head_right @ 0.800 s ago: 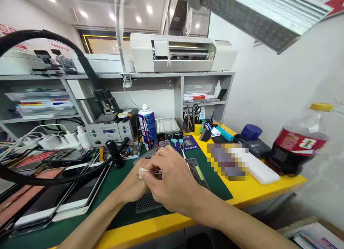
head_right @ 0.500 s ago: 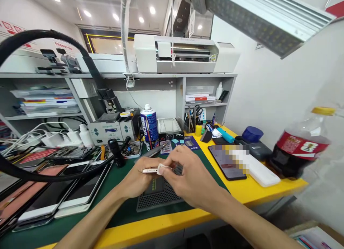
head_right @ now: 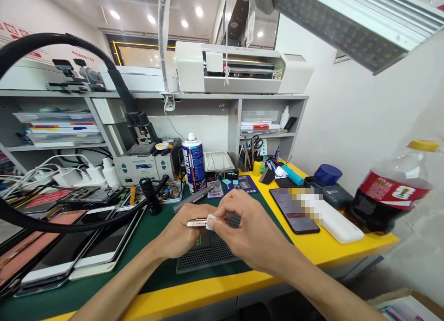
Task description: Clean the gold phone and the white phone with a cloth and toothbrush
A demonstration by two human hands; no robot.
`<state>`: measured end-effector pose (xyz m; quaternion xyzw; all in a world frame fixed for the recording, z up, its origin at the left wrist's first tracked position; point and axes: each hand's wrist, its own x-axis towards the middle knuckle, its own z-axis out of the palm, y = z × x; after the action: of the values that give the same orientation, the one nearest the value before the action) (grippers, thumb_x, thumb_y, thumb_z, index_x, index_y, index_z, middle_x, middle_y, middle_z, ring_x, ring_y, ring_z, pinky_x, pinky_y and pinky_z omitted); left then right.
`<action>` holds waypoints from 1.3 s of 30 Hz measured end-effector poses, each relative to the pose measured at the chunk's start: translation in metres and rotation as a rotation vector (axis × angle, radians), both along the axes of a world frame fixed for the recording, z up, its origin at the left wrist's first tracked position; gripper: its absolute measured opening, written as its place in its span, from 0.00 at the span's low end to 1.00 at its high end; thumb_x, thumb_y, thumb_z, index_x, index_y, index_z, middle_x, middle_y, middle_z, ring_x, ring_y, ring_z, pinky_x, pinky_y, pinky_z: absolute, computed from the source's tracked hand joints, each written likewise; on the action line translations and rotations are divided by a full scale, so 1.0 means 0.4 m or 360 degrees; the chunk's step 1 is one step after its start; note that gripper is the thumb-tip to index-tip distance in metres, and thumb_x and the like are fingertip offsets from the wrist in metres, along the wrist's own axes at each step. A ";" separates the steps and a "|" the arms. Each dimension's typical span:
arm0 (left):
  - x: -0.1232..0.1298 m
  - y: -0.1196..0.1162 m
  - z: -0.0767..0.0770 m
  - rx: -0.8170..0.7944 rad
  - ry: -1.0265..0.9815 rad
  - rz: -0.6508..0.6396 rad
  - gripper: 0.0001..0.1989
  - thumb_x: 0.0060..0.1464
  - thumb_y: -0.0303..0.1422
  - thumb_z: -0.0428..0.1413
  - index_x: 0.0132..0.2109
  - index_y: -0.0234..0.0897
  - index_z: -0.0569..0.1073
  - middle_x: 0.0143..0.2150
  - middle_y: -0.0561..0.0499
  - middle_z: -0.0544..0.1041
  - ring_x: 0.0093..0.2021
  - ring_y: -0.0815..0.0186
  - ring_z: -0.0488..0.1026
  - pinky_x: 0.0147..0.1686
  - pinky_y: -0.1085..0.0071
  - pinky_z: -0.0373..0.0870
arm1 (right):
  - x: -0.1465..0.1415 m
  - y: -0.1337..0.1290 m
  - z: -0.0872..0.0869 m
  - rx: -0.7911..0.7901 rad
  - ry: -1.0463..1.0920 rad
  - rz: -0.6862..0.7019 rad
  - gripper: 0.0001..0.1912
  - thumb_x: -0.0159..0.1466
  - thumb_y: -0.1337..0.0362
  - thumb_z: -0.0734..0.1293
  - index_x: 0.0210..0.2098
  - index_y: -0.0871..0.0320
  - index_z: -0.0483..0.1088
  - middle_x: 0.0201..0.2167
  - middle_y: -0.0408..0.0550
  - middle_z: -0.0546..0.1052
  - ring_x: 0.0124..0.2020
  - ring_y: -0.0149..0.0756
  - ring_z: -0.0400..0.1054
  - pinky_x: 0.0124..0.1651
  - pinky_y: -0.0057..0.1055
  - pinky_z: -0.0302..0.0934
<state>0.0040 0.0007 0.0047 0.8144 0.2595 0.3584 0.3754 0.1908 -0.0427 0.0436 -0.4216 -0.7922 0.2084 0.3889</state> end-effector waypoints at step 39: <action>-0.010 0.009 -0.006 -0.0062 -0.0218 -0.0090 0.16 0.51 0.19 0.45 0.32 0.32 0.78 0.32 0.53 0.77 0.35 0.66 0.71 0.36 0.73 0.66 | -0.065 0.019 0.024 -0.0037 -0.0085 0.0068 0.10 0.65 0.61 0.68 0.28 0.55 0.71 0.31 0.43 0.73 0.33 0.35 0.66 0.36 0.33 0.59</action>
<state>0.0001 0.0043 0.0024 0.7877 0.2171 0.3974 0.4178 0.1647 -0.0353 0.0531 -0.4144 -0.8087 0.2146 0.3581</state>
